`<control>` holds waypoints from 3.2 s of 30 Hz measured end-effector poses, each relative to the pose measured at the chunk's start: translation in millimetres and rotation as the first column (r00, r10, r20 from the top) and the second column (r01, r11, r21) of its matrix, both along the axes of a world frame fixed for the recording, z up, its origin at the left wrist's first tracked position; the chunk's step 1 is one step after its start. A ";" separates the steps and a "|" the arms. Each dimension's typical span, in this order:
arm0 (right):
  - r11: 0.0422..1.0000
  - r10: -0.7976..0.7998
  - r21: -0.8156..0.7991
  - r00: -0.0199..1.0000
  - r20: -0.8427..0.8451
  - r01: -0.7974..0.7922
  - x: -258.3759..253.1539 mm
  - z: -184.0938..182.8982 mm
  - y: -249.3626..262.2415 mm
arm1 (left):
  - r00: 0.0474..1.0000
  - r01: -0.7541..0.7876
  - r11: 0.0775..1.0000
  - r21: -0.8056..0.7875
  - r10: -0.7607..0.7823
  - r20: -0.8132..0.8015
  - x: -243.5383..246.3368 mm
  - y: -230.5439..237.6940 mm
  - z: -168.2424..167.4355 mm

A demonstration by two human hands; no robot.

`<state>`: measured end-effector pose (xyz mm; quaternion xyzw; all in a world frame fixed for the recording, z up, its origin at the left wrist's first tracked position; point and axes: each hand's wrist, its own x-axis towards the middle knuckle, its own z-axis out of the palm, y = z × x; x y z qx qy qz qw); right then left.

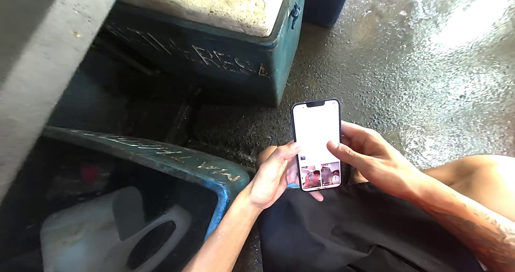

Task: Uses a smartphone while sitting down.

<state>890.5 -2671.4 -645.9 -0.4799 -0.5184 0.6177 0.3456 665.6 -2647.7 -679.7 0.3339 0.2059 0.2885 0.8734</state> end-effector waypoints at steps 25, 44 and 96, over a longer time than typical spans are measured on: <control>0.999 0.016 -0.032 1.000 -0.002 -0.016 0.3 1.9 -0.4 | 1.000 -0.007 1.000 -0.003 0.007 -0.012 0.2 -0.2 0.8; 0.999 0.016 -0.030 1.000 -0.008 -0.017 0.6 1.0 -0.7 | 1.000 -0.015 1.000 0.005 0.015 -0.004 0.4 -0.6 0.0; 1.000 0.003 -0.018 1.000 0.005 -0.003 0.7 0.7 0.2 | 1.000 0.008 1.000 0.024 -0.008 -0.003 0.7 0.0 1.7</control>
